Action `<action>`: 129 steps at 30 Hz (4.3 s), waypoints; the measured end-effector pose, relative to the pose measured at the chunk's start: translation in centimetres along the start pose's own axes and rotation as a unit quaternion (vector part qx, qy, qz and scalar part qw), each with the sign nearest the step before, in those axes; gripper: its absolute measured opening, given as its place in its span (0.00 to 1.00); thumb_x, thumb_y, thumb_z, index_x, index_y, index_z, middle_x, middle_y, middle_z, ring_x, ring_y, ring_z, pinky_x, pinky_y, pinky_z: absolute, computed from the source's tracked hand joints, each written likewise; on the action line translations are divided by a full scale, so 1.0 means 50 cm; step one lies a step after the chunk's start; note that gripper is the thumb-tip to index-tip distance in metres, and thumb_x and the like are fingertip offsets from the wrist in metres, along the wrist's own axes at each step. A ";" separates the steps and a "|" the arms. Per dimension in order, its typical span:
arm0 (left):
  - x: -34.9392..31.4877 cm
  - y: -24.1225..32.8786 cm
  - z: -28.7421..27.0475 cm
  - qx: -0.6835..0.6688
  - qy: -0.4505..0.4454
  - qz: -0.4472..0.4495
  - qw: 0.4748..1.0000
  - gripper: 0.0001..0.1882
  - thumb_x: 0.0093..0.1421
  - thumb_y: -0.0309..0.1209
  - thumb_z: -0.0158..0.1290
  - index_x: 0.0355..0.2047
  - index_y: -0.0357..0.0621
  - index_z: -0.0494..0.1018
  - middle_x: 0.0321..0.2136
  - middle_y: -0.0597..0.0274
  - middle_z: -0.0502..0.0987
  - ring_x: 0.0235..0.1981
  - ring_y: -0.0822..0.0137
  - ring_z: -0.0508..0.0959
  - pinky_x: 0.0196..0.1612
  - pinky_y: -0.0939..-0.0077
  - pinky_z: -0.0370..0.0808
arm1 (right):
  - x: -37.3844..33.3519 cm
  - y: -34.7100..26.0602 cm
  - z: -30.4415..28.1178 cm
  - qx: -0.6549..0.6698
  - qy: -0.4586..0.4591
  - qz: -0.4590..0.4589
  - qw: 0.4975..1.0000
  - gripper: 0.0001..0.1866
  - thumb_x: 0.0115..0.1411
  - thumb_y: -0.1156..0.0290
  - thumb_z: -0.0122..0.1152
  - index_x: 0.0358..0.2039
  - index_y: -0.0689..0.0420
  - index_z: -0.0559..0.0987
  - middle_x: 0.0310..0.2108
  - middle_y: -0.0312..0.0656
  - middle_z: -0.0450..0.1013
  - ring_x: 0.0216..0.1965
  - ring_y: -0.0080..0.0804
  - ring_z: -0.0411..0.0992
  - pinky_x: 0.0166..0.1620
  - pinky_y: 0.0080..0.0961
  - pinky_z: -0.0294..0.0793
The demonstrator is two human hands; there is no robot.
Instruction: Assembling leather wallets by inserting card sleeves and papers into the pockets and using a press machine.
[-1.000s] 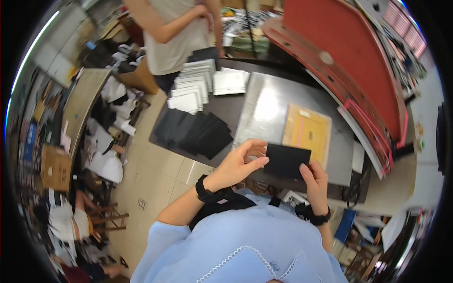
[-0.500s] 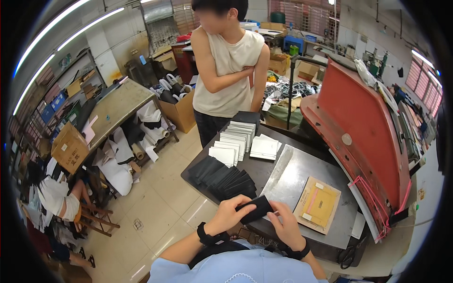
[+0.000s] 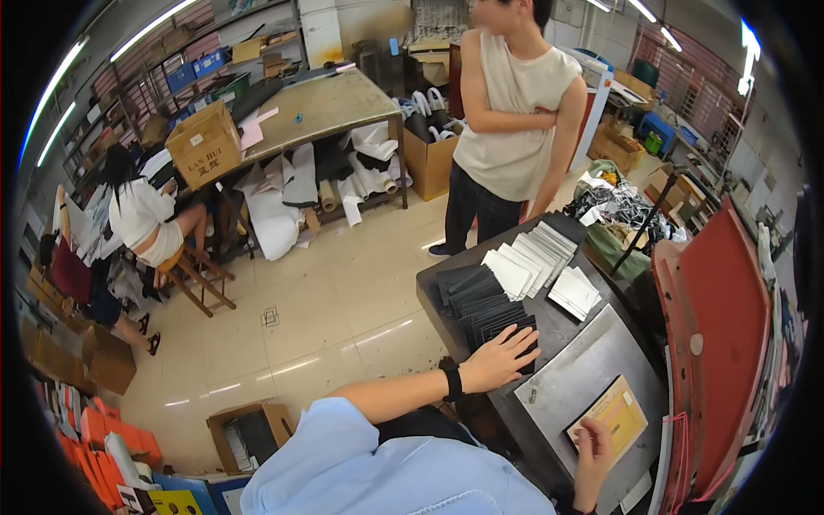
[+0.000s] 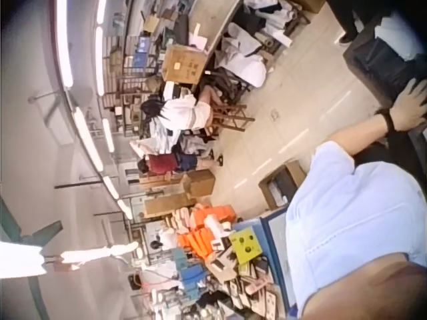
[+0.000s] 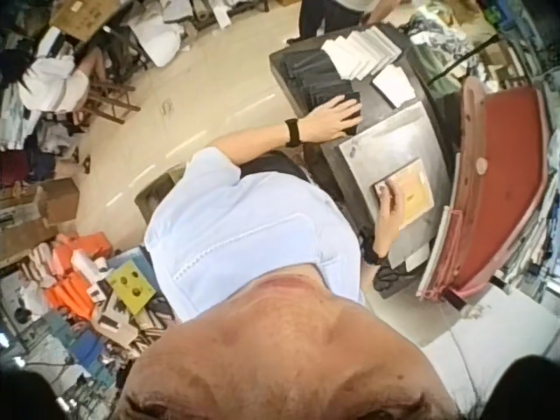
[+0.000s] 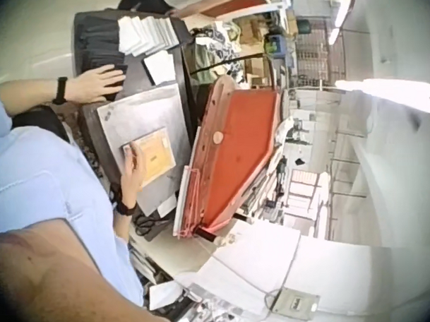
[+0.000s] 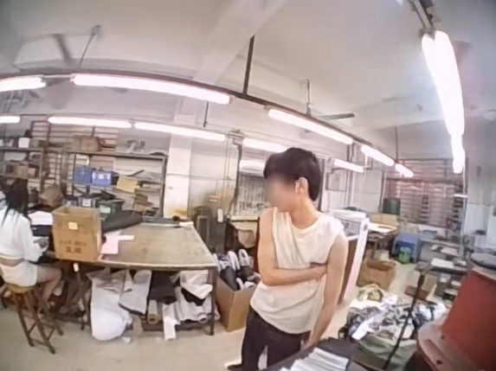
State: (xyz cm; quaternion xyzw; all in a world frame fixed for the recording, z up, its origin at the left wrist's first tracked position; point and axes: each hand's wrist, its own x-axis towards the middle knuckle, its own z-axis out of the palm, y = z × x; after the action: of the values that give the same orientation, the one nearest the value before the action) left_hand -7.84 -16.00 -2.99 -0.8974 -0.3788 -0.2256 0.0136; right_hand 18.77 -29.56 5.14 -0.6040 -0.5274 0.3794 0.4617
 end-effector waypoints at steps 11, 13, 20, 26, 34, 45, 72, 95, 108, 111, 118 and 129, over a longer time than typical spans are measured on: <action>0.013 -0.015 -0.063 -0.051 0.022 -0.034 0.998 0.32 0.53 0.38 0.61 0.58 0.44 0.68 0.64 0.46 0.61 0.67 0.50 0.59 0.67 0.52 0.54 | 0.126 -0.223 0.014 -0.044 -0.082 -0.016 0.996 0.14 0.65 0.73 0.56 0.50 0.62 0.77 0.36 0.39 0.78 0.35 0.23 0.75 0.39 0.19 0.74; 0.012 -0.002 -0.081 -0.085 0.029 -0.017 0.996 0.28 0.55 0.38 0.60 0.55 0.43 0.71 0.64 0.46 0.61 0.67 0.50 0.59 0.67 0.52 0.54 | 0.189 -0.200 0.028 -0.121 -0.147 -0.037 0.981 0.15 0.65 0.70 0.57 0.49 0.63 0.76 0.37 0.43 0.79 0.37 0.29 0.77 0.40 0.23 0.76; -0.009 -0.028 -0.111 -0.170 0.029 -0.010 0.985 0.19 0.56 0.30 0.60 0.47 0.40 0.75 0.63 0.45 0.63 0.65 0.49 0.61 0.65 0.51 0.57 | 0.438 -0.019 0.148 -0.423 -0.098 -0.182 0.882 0.25 0.56 0.63 0.65 0.52 0.62 0.74 0.51 0.53 0.73 0.52 0.48 0.72 0.53 0.39 0.72; -0.050 -0.077 -0.134 -0.201 0.075 -0.028 0.976 0.19 0.50 0.24 0.61 0.44 0.39 0.76 0.59 0.42 0.66 0.60 0.45 0.67 0.59 0.53 0.66 | 0.548 0.112 0.224 -0.553 -0.036 -0.307 0.774 0.20 0.54 0.67 0.62 0.46 0.63 0.74 0.46 0.51 0.73 0.50 0.47 0.71 0.53 0.35 0.72; -0.069 -0.110 -0.131 -0.251 0.111 -0.036 0.961 0.17 0.54 0.24 0.59 0.46 0.38 0.74 0.61 0.42 0.64 0.61 0.45 0.66 0.60 0.55 0.66 | 0.516 0.066 0.224 -0.561 -0.108 -0.231 0.788 0.04 0.57 0.74 0.54 0.31 0.59 0.76 0.27 0.50 0.76 0.33 0.51 0.76 0.37 0.43 0.75; 0.026 -0.092 -0.152 -0.792 -0.121 -0.289 0.524 0.31 0.72 0.53 0.35 0.50 0.34 0.71 0.37 0.52 0.81 0.37 0.66 0.81 0.42 0.72 0.78 | 0.237 -0.206 0.137 -0.345 -0.073 -0.369 0.860 0.18 0.52 0.80 0.61 0.44 0.51 0.83 0.51 0.46 0.75 0.53 0.45 0.71 0.54 0.35 0.70; 0.250 0.226 -0.027 -0.370 -0.178 -0.018 0.912 0.14 0.62 0.31 0.56 0.47 0.39 0.73 0.43 0.56 0.80 0.43 0.59 0.80 0.46 0.69 0.75 | -0.005 0.139 -0.193 0.130 0.148 0.153 0.968 0.14 0.66 0.66 0.57 0.47 0.63 0.77 0.26 0.32 0.73 0.24 0.16 0.69 0.28 0.14 0.71; 0.274 0.267 0.041 -0.209 -0.135 0.203 0.947 0.24 0.61 0.34 0.56 0.56 0.41 0.70 0.61 0.57 0.68 0.63 0.52 0.65 0.62 0.60 0.64 | 0.033 0.120 -0.184 0.075 0.205 0.153 0.964 0.17 0.61 0.72 0.62 0.48 0.66 0.75 0.26 0.36 0.76 0.25 0.18 0.72 0.29 0.17 0.72; 0.269 0.257 0.064 -0.192 -0.134 0.197 0.952 0.25 0.61 0.37 0.56 0.58 0.44 0.69 0.62 0.60 0.67 0.63 0.54 0.64 0.64 0.57 0.60 | 0.034 0.163 -0.178 0.076 0.210 0.110 0.969 0.17 0.61 0.72 0.62 0.48 0.66 0.75 0.27 0.34 0.73 0.27 0.15 0.69 0.30 0.15 0.70; 0.269 0.251 0.073 -0.213 -0.147 0.182 0.949 0.26 0.61 0.38 0.56 0.59 0.46 0.69 0.62 0.61 0.67 0.64 0.54 0.64 0.65 0.56 0.58 | 0.037 0.155 -0.175 0.066 0.212 0.107 0.969 0.17 0.61 0.72 0.63 0.49 0.66 0.75 0.27 0.33 0.73 0.27 0.15 0.68 0.30 0.15 0.70; 0.267 0.251 0.066 -0.207 -0.150 0.191 0.948 0.26 0.62 0.38 0.55 0.59 0.44 0.68 0.62 0.59 0.66 0.64 0.55 0.64 0.65 0.59 0.59 | 0.031 0.167 -0.168 0.008 0.220 0.077 0.972 0.18 0.61 0.72 0.63 0.49 0.67 0.75 0.27 0.33 0.72 0.27 0.16 0.67 0.32 0.15 0.69; 0.265 0.268 0.064 -0.190 -0.121 0.201 0.953 0.25 0.60 0.34 0.56 0.57 0.40 0.69 0.61 0.55 0.67 0.62 0.54 0.65 0.63 0.60 0.62 | 0.026 0.147 -0.170 0.002 0.222 0.089 0.971 0.21 0.59 0.71 0.65 0.51 0.65 0.75 0.25 0.33 0.71 0.26 0.16 0.66 0.31 0.16 0.68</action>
State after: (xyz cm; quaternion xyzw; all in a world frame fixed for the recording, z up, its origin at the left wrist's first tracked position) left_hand 10.71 -16.01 1.59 -0.9615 -0.1398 -0.1758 -0.1584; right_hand 29.11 -29.75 0.56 -0.7165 -0.3553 0.2769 0.5327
